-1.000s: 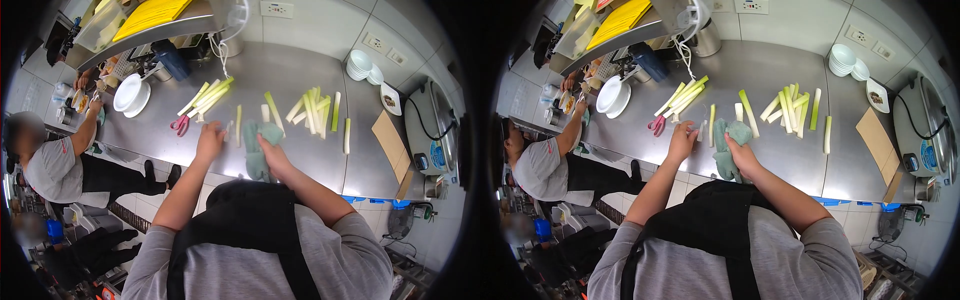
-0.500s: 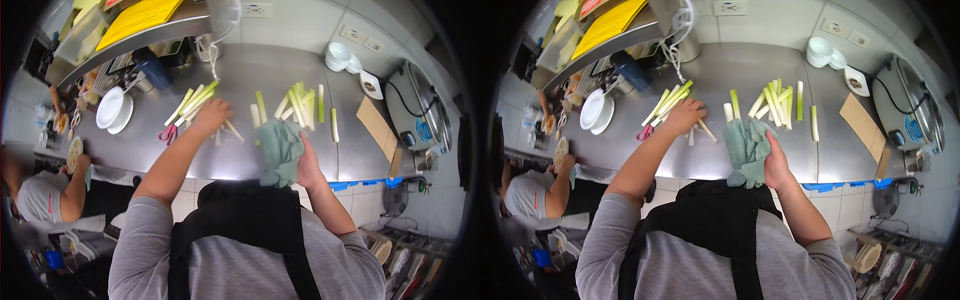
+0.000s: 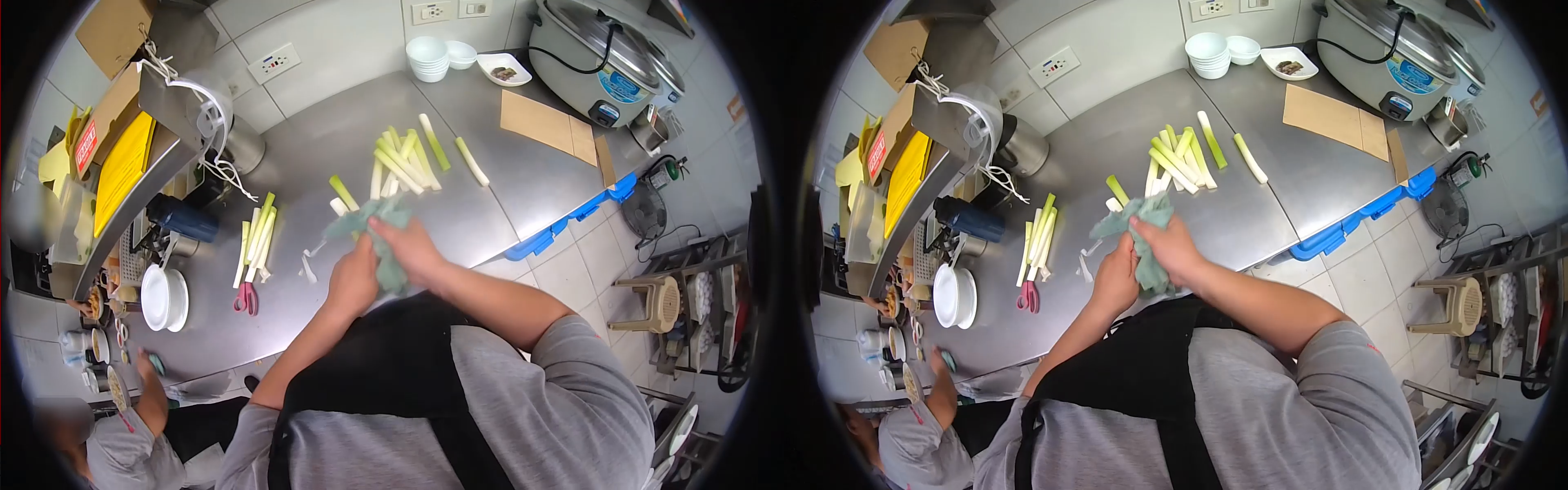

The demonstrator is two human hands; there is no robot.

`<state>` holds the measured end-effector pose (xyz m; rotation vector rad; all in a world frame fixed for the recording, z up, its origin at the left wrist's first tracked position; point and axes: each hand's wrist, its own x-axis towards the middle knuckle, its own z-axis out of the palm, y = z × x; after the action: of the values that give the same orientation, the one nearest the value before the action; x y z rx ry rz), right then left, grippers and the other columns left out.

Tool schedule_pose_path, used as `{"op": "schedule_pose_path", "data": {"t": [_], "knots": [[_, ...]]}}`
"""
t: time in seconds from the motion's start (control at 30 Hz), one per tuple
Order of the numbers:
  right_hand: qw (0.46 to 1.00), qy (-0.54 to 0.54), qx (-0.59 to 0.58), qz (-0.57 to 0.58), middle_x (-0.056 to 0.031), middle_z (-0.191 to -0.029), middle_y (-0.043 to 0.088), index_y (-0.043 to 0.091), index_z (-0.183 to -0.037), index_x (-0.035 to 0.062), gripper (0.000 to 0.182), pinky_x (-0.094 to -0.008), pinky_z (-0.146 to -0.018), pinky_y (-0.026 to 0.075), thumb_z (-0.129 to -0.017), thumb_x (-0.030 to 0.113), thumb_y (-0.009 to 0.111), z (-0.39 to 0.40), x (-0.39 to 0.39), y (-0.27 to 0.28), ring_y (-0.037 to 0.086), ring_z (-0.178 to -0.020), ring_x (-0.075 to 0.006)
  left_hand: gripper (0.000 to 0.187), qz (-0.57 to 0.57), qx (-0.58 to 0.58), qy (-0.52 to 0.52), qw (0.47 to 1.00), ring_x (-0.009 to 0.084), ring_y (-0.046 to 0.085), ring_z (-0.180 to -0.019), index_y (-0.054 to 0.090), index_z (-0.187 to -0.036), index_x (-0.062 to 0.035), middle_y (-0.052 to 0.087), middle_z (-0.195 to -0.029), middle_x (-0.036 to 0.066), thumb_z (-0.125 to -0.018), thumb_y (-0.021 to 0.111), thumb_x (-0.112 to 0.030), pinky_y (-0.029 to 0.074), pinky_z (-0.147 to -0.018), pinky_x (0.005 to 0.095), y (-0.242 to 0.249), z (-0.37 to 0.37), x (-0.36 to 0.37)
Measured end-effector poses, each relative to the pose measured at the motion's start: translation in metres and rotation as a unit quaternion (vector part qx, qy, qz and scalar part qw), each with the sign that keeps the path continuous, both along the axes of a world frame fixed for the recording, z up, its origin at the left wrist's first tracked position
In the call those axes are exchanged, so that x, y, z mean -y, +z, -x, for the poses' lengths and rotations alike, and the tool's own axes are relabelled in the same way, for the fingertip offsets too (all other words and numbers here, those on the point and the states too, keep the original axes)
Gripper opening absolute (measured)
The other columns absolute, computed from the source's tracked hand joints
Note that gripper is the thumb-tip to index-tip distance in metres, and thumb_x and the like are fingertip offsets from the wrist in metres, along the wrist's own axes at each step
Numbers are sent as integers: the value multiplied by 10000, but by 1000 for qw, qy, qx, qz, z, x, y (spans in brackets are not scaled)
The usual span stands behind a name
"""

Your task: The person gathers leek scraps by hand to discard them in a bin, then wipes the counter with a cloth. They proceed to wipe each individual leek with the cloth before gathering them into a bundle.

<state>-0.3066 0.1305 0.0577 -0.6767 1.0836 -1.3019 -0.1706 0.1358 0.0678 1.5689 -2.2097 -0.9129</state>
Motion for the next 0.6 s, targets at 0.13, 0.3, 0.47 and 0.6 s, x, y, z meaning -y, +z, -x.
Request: {"op": "schedule_pose_path", "data": {"t": [0.13, 0.3, 0.47, 0.6], "knots": [[992, -88, 72, -45, -114, -1082, 607, 531, -1207, 36, 466, -388, -802, 530, -919, 398, 586, 74, 58, 36, 633, -956, -238, 270, -19, 49, -9, 999, 363, 587, -813, 479, -969, -36, 597, -845, 210, -1006, 366, -278, 428, -678, 454, 9, -15, -10], [965, 120, 206, -108, -99, -1091, 616, 546, -1225, 75, 546, -401, -818, 532, -935, 533, 480, 94, 39, 29, 632, -967, -222, 329, -218, -413, 55, 883, 98, 284, -591, 460, -850, -91, 339, -635, -33, -1030, 342, -340, 290, -598, 249, -2, -21, 3], [984, 176, -19, -6, -75, -1090, 605, 550, -1216, 37, 445, -351, -829, 490, -960, 399, 518, 25, -2, 2, 583, -938, -156, 376, -87, -234, 99, 963, 158, 463, -608, 568, -802, -10, 480, -622, 19, -1005, 396, -276, 392, -603, 308, -8, 13, 9], [988, 152, 28, 10, -83, -1012, 639, 583, -1154, 1, 309, -325, -754, 509, -945, 229, 576, 51, 16, 2, 616, -865, -155, 299, 235, -4, 52, 971, 235, 560, -655, 657, -799, -39, 631, -759, 106, -956, 489, -230, 430, -597, 354, 11, 11, 13]]}}
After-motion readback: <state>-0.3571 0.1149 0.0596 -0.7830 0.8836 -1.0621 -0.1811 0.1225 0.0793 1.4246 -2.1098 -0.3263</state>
